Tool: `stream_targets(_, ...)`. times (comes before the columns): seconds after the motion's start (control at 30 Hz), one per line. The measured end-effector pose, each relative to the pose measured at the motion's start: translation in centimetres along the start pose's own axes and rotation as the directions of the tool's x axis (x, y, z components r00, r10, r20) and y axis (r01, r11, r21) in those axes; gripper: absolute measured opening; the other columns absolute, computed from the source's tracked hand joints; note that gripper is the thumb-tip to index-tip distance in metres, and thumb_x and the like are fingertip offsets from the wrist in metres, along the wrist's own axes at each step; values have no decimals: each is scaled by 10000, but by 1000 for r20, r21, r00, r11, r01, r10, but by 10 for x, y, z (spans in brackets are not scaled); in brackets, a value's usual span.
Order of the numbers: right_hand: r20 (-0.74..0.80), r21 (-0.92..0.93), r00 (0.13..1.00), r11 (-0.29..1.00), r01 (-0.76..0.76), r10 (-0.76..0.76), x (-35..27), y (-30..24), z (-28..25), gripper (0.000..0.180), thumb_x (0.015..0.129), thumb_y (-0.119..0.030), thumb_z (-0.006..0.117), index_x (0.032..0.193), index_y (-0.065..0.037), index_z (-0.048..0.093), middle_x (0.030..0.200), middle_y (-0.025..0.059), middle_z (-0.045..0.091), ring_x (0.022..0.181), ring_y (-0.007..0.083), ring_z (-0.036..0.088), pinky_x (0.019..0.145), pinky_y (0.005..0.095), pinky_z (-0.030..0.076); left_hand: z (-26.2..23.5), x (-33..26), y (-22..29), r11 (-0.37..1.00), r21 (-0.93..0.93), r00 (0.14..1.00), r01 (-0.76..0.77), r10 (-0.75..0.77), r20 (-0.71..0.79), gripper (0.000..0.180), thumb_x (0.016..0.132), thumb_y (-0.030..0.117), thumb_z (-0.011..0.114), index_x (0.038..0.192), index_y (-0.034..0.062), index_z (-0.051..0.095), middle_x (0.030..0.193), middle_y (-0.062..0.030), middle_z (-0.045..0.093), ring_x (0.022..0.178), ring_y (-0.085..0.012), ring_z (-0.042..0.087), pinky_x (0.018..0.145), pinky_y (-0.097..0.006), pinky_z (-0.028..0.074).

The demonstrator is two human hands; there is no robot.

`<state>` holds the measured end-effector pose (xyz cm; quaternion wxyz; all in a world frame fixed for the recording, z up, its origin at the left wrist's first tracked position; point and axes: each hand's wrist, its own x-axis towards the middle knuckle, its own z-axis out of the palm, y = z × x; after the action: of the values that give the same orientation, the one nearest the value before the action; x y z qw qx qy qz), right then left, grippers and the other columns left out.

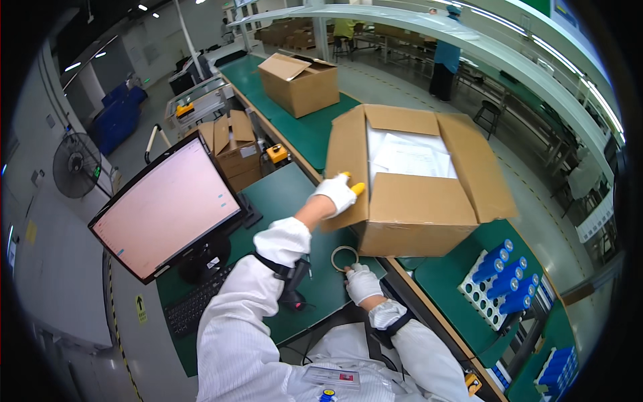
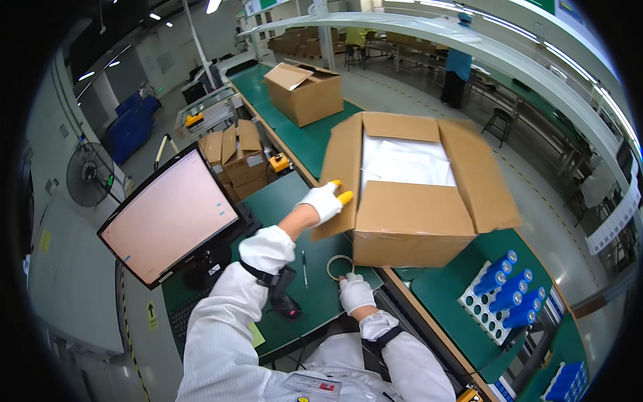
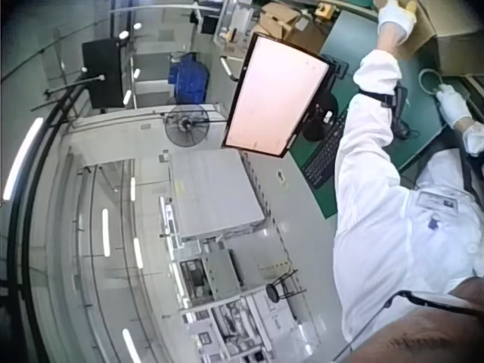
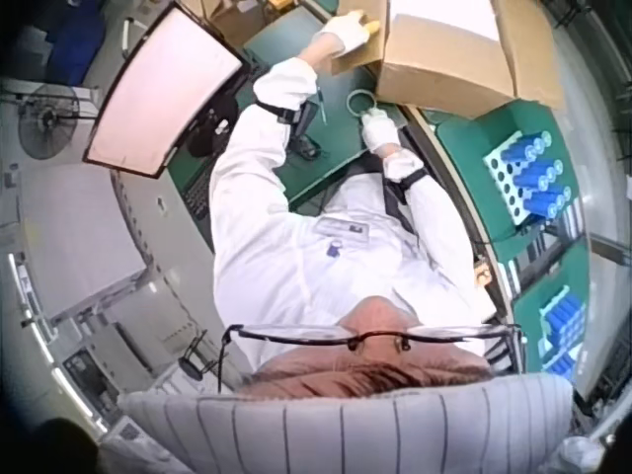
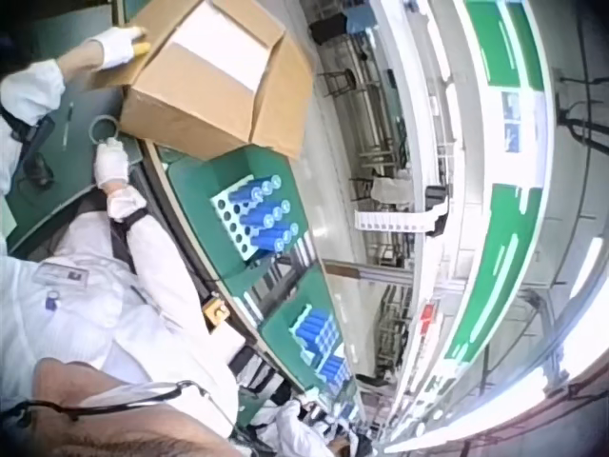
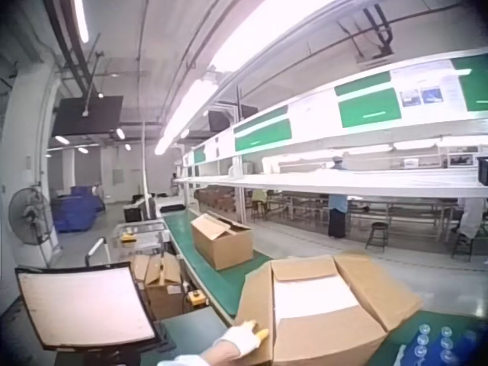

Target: Scanning and packing large cylindrical battery cells into boxes at a manufacturing station.

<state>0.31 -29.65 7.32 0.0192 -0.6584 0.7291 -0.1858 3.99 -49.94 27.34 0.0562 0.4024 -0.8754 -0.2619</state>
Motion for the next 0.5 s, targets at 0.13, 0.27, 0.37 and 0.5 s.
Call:
stream_targets(0.13,-114,-201,993,980,-9,-14,13,-5,40,128,834,-162,563,869,-93,665,884,85,616,828,265,602,626,404,503,26,4,-7,976,-204,997,82,-82,12,717,924,513,485,1416,4,376,1297,-280,535,1187,-417,531,977,-411,447)
stream_targets(0.27,-73,-143,995,988,61,-72,24,-22,39,88,794,-153,571,793,-102,643,832,85,610,810,272,605,630,404,505,52,-9,-32,864,-504,989,-13,-64,-135,604,957,439,498,1398,34,419,1357,-262,491,1261,-404,469,1052,-401,389)
stream_targets(0.37,-105,-45,994,998,33,-38,17,-25,38,56,766,-132,612,758,-80,633,803,111,603,789,308,600,631,430,503,78,-56,-38,928,-239,785,-286,84,-613,492,936,327,567,1340,61,474,1360,-265,482,1266,-432,450,1111,-447,322)
stream_targets(0.5,-79,668,931,712,-215,355,-24,11,62,139,807,-133,650,773,-5,608,768,174,595,686,346,606,596,417,495,92,-147,-11,855,-286,621,-433,53,-782,484,835,69,640,1295,-2,506,1391,-181,495,1313,-400,427,1108,-453,323)
